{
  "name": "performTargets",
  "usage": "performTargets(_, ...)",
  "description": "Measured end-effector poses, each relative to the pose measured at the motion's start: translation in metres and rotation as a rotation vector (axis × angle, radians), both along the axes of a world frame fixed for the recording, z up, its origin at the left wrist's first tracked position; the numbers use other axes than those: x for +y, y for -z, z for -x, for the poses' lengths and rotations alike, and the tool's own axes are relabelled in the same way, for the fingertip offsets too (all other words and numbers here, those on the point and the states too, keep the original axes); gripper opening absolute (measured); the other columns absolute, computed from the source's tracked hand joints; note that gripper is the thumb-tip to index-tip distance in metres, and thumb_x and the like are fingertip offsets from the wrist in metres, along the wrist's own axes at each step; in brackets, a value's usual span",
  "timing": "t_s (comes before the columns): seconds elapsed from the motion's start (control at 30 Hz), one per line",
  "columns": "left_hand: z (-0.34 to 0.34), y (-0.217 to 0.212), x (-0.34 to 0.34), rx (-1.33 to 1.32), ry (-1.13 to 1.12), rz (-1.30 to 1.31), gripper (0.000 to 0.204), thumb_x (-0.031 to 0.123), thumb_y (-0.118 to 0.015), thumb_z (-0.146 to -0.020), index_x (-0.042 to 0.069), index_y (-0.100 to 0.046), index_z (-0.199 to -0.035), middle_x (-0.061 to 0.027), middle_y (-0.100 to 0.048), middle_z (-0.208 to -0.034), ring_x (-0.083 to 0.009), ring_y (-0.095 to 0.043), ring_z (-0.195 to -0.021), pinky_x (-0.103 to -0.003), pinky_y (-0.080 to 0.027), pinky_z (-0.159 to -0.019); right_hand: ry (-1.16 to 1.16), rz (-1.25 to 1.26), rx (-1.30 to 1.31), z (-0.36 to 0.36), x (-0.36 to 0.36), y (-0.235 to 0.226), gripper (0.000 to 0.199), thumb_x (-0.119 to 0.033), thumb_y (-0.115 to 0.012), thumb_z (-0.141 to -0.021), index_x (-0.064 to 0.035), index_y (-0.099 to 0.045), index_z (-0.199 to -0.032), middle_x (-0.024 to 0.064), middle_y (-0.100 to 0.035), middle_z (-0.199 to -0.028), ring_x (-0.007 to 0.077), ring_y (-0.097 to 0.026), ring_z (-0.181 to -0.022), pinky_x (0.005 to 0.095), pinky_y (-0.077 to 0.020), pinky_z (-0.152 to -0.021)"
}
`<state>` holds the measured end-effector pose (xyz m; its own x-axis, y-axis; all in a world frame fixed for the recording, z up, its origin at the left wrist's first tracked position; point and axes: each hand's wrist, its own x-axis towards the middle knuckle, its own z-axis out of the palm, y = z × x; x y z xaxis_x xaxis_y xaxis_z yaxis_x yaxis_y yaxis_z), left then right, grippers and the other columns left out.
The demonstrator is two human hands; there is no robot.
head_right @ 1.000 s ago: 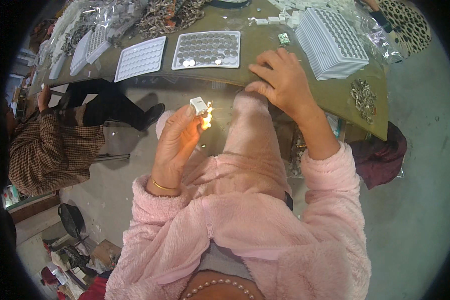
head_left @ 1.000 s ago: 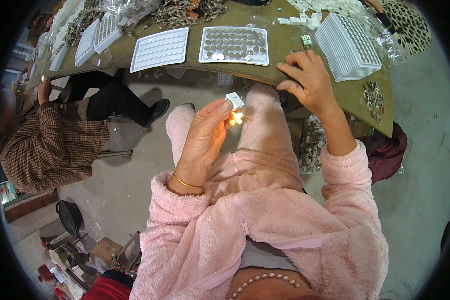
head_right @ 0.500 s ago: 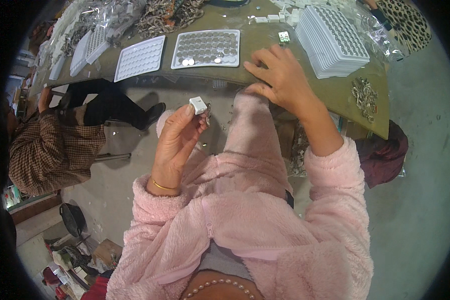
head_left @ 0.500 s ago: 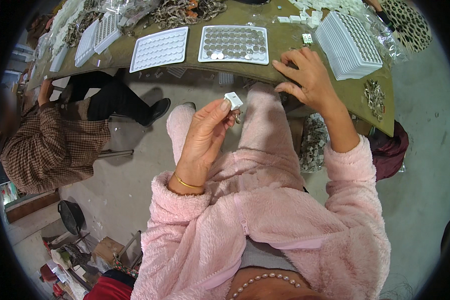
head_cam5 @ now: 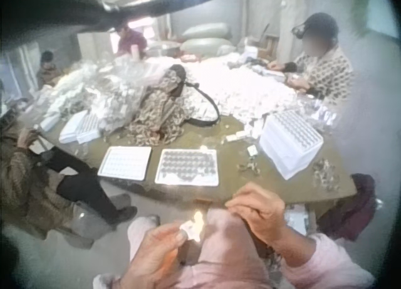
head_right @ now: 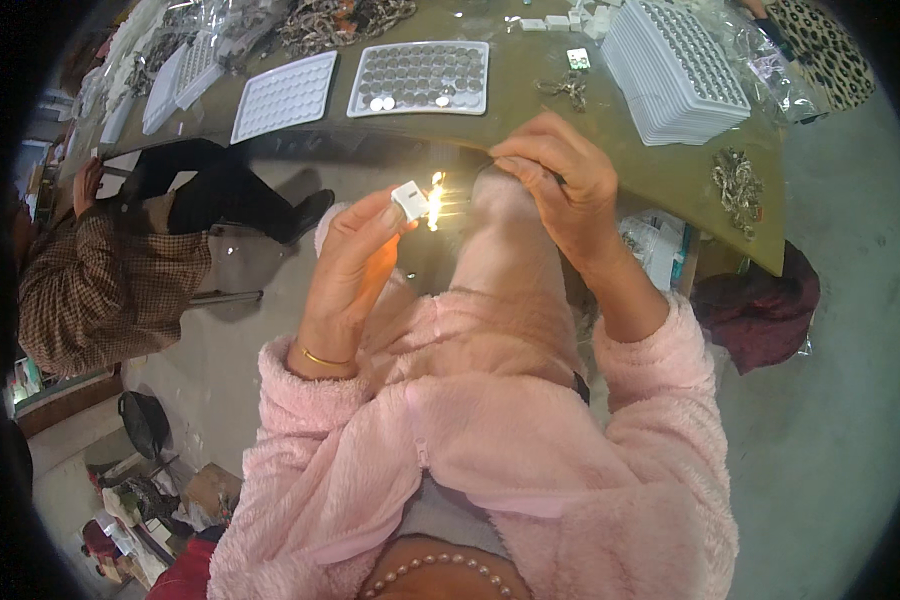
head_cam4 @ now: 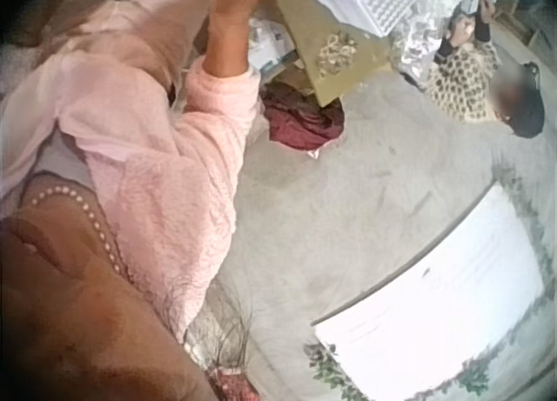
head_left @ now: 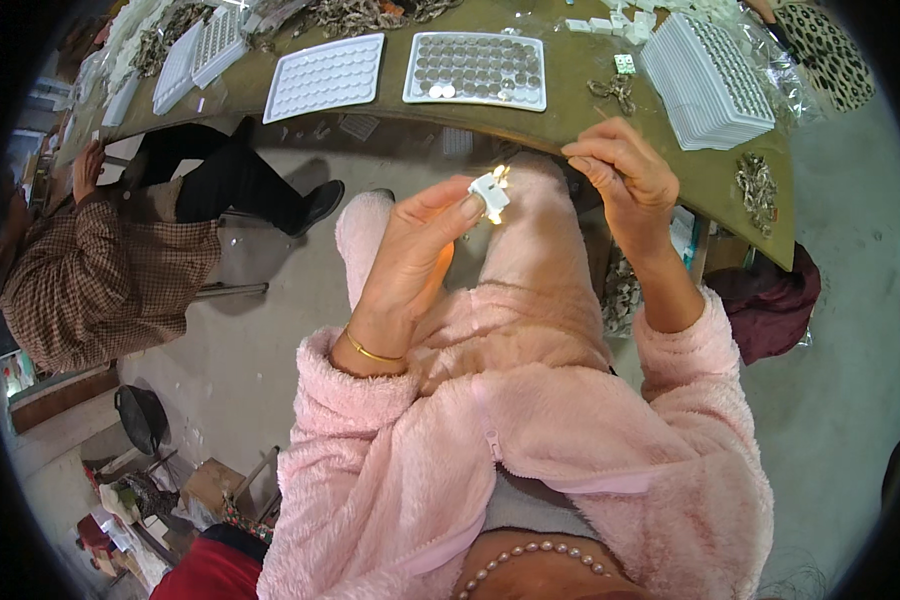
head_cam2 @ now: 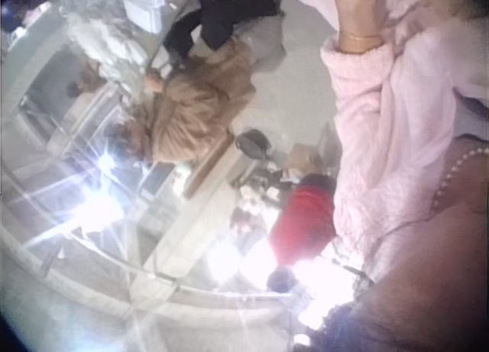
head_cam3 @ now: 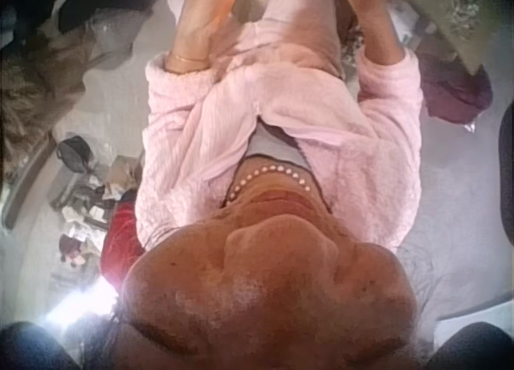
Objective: The person repeatedly picks small metal jewelry components and white plastic trays from a table, attaches the components to the trays, and places them back on the table. The process is repeated continuously with multiple items.
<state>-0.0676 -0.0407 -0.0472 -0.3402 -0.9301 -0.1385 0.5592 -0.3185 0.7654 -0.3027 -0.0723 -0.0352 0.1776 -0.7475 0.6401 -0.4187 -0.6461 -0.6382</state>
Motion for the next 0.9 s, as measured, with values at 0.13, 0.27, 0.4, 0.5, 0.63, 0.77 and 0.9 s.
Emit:
performTargets(0.13, -0.001, -0.005, 0.001, -0.049, 0.022, 0.012, 0.023, 0.010, -0.069, -0.091, 0.000, -0.070, -0.111, -0.0063, -0.071, -0.103, -0.0118, -0.063, -0.098, -0.027, -0.047, -0.090, -0.229, -0.381, -0.253, -0.028, 0.013, -0.011, 0.010, 0.004, -0.065, -0.084, 0.0005, -0.072, -0.092, 0.0056, -0.062, -0.085, 0.0127, -0.057, -0.072, 0.0242, -0.0438, -0.061)
performTargets(0.27, -0.006, -0.008, 0.002, -0.133, 0.039, 0.029, 0.021, 0.012, -0.071, -0.090, 0.000, -0.071, -0.107, -0.0044, -0.071, -0.095, -0.0108, -0.063, -0.090, -0.025, -0.048, -0.084, -0.318, -0.220, -0.150, -0.042, 0.009, -0.015, 0.020, 0.006, -0.067, -0.082, -0.0001, -0.070, -0.101, 0.0070, -0.061, -0.085, 0.0143, -0.057, -0.070, 0.0261, -0.0457, -0.062)
performTargets(0.4, -0.006, -0.008, 0.002, -0.200, 0.013, 0.039, 0.019, 0.015, -0.072, -0.090, 0.000, -0.072, -0.103, -0.0021, -0.068, -0.087, -0.0090, -0.058, -0.080, -0.024, -0.046, -0.076, -0.302, -0.106, -0.015, -0.043, 0.007, -0.019, 0.034, 0.009, -0.064, -0.081, -0.0018, -0.067, -0.112, 0.0069, -0.058, -0.083, 0.0157, -0.056, -0.069, 0.0270, -0.0454, -0.061)
performTargets(0.5, -0.006, -0.009, 0.001, -0.214, 0.018, 0.030, 0.019, 0.016, -0.072, -0.090, 0.000, -0.072, -0.102, -0.0013, -0.067, -0.084, -0.0086, -0.056, -0.076, -0.023, -0.045, -0.074, -0.291, -0.086, 0.057, -0.042, 0.009, -0.021, 0.037, 0.010, -0.063, -0.080, -0.0030, -0.066, -0.114, 0.0062, -0.057, -0.081, 0.0159, -0.055, -0.068, 0.0266, -0.0445, -0.060)
performTargets(0.63, -0.006, -0.009, 0.000, -0.217, 0.035, 0.023, 0.021, 0.017, -0.072, -0.090, 0.000, -0.072, -0.102, -0.0017, -0.067, -0.082, -0.0086, -0.056, -0.077, -0.022, -0.045, -0.074, -0.268, -0.018, 0.107, -0.043, 0.011, -0.021, 0.037, 0.010, -0.065, -0.079, -0.0035, -0.066, -0.113, 0.0060, -0.056, -0.080, 0.0164, -0.054, -0.067, 0.0268, -0.0445, -0.060)
performTargets(0.77, -0.008, -0.006, 0.000, -0.207, 0.049, 0.049, 0.023, 0.019, -0.073, -0.090, -0.001, -0.072, -0.102, -0.0022, -0.066, -0.082, -0.0089, -0.057, -0.076, -0.023, -0.045, -0.073, -0.278, -0.065, 0.086, -0.044, 0.010, -0.019, 0.036, 0.006, -0.069, -0.079, -0.0032, -0.065, -0.113, 0.0065, -0.057, -0.081, 0.0176, -0.057, -0.067, 0.0277, -0.0461, -0.061)
performTargets(0.9, -0.009, -0.004, -0.002, -0.140, 0.057, -0.018, 0.021, 0.020, -0.071, -0.091, 0.000, -0.072, -0.100, -0.0026, -0.067, -0.082, -0.0088, -0.058, -0.075, -0.022, -0.046, -0.072, -0.292, -0.193, 0.028, -0.044, 0.008, -0.019, 0.033, 0.003, -0.073, -0.078, -0.0017, -0.065, -0.110, 0.0064, -0.060, -0.086, 0.0167, -0.059, -0.070, 0.0279, -0.0483, -0.062)
